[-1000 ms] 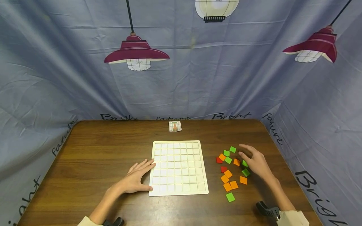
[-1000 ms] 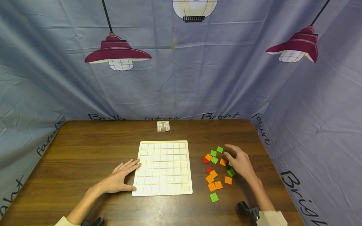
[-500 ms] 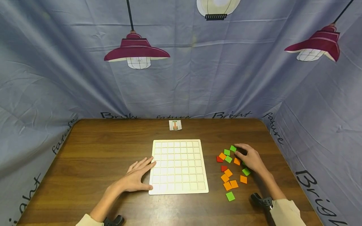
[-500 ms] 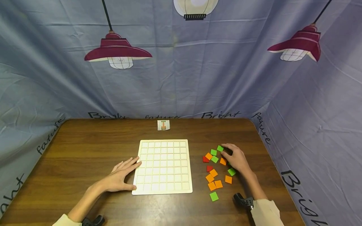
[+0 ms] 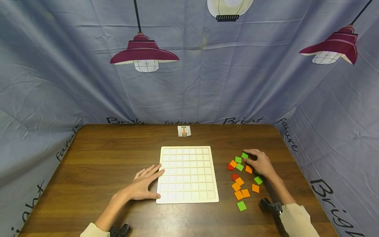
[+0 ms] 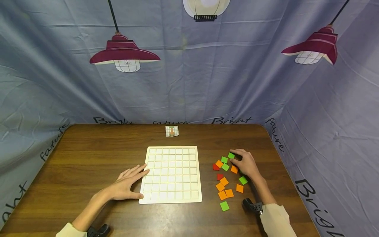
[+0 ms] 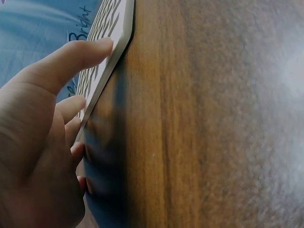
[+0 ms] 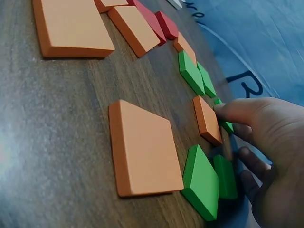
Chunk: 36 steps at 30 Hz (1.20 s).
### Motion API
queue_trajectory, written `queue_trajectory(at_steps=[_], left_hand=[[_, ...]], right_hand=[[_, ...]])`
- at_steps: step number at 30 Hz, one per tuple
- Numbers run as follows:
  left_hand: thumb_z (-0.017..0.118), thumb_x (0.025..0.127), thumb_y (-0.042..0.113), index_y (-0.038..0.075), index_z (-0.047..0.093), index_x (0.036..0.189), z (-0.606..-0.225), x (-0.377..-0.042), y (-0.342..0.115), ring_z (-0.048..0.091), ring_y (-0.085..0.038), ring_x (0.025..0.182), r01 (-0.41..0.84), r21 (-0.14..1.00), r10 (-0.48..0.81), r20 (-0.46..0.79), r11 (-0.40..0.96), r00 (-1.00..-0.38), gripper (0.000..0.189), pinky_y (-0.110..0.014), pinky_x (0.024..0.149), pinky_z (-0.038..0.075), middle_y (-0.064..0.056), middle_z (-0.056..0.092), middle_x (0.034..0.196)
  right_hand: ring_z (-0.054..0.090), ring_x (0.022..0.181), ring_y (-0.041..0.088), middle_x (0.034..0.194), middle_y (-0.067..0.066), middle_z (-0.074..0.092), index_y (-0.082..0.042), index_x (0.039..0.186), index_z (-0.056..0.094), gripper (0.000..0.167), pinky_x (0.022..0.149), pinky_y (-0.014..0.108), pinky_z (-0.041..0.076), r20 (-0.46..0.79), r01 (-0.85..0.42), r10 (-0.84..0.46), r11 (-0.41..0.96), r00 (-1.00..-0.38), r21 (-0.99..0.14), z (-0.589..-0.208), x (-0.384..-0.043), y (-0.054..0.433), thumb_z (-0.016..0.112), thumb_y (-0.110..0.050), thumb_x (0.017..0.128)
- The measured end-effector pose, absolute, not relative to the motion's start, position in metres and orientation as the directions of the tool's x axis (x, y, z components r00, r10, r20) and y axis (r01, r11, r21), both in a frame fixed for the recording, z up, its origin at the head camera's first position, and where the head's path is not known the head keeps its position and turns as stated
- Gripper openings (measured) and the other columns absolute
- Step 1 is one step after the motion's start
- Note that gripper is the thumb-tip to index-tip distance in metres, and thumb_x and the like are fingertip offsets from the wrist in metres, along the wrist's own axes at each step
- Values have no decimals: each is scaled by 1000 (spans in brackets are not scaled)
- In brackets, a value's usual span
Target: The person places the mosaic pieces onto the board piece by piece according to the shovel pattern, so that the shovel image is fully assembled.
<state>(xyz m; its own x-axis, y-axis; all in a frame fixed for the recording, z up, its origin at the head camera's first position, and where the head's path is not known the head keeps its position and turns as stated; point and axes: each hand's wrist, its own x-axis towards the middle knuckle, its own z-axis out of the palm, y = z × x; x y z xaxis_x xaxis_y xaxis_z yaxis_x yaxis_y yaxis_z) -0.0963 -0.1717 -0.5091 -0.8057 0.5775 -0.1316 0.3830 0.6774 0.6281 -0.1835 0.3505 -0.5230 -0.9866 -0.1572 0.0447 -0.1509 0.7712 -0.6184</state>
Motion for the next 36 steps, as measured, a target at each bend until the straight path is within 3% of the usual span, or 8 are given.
queue_trajectory(at_steps=[15,21,27,36], left_hand=[[76,84,45,8,34,156,-510,-96,-175,12,-44,147,386,645,588,-121,659,-800,91,-70,109,6,-15,20,164],[75,85,45,9,33,157,-511,-96,-175,11,-44,148,386,653,594,-123,652,-795,91,-69,110,5,-15,19,164],[76,84,44,9,33,157,-513,-96,-175,12,-43,148,396,644,591,-111,655,-799,91,-69,109,6,-14,19,164],[75,84,46,9,34,156,-513,-97,-175,14,-44,147,408,642,597,-96,649,-797,91,-70,109,8,-15,20,163]], right_hand=[[56,113,43,130,24,58,-1,131,65,42,92,59,46,18,-108,-124,770,-992,-629,-521,-185,342,71,-18,93],[62,101,35,127,23,61,-1,127,68,37,80,47,52,50,-117,-111,754,-993,-646,-516,-186,330,72,-13,92],[62,94,28,125,21,63,-2,125,70,35,71,34,52,74,-175,-169,721,-983,-671,-503,-192,302,73,-13,92],[62,108,34,125,17,64,-1,124,70,35,87,49,53,104,-245,-246,657,-964,-713,-490,-199,253,74,-10,90]])
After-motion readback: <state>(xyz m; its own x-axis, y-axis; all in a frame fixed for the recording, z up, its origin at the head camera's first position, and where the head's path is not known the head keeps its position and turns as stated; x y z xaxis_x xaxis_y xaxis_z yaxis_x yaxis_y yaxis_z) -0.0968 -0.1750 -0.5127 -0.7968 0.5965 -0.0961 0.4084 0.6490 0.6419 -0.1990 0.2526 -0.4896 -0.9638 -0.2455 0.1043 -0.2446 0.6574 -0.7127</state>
